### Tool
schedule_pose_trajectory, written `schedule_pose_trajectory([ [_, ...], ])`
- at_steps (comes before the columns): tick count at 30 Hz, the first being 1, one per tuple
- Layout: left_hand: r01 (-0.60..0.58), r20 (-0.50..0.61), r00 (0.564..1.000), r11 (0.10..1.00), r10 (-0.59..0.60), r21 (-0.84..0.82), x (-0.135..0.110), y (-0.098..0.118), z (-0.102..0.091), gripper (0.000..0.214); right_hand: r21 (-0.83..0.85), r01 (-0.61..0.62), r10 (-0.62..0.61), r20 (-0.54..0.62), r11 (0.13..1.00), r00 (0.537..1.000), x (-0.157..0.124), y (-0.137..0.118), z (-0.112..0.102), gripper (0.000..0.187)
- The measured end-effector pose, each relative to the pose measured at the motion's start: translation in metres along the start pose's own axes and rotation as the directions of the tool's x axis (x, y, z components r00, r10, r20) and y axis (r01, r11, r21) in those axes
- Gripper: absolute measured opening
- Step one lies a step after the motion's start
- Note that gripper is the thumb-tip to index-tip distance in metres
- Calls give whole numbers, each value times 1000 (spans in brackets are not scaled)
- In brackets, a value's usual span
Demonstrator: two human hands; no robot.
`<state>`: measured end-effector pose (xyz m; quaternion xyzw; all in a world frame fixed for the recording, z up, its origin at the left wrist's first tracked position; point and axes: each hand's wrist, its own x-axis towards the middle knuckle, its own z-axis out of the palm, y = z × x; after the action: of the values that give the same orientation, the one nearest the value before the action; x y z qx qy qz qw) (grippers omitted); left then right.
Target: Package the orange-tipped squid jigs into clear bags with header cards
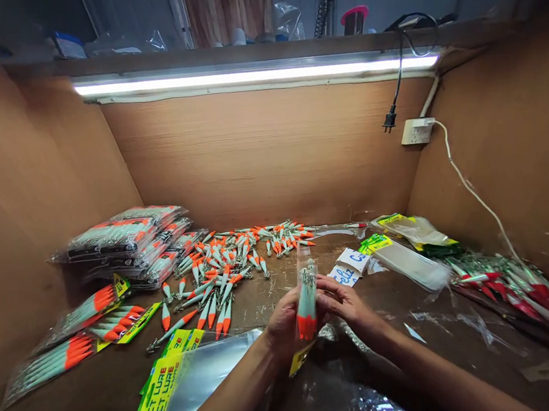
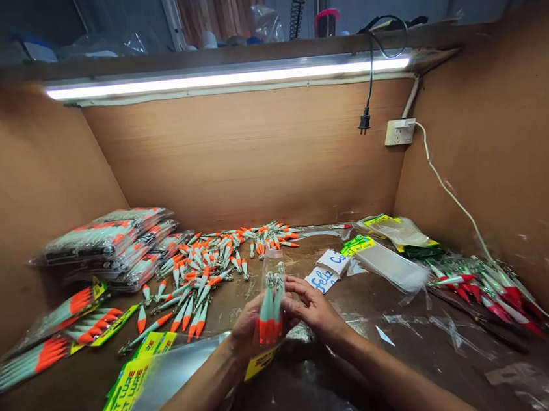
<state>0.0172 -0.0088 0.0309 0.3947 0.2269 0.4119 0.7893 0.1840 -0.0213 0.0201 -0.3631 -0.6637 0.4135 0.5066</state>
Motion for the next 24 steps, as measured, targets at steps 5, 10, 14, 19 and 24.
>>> schedule_pose_trajectory([
  [5, 144, 82, 988, 979, -133, -148, 6, -2, 1, 37, 149, -69, 81, -75, 986, 994, -2, -2, 3, 35],
  [10, 155, 24, 988, 988, -154, -19, 6, 8, -8, 47, 158, -119, 151, -215, 980, 965, -1, -7, -2, 34],
  [14, 14, 53, 998, 976, -27, 216, 1, 11, -8, 46, 104, -137, 162, -294, 985, 942, 1, -5, -7, 35],
  [19, -91, -81, 987, 894, 140, 440, 6, 1, -10, 45, 120, -172, 194, -200, 978, 960, 1, 0, -5, 35],
  [24, -106, -68, 986, 879, 155, 466, 10, -1, -15, 44, -196, -49, -33, -392, 979, 919, -3, -18, -15, 46],
])
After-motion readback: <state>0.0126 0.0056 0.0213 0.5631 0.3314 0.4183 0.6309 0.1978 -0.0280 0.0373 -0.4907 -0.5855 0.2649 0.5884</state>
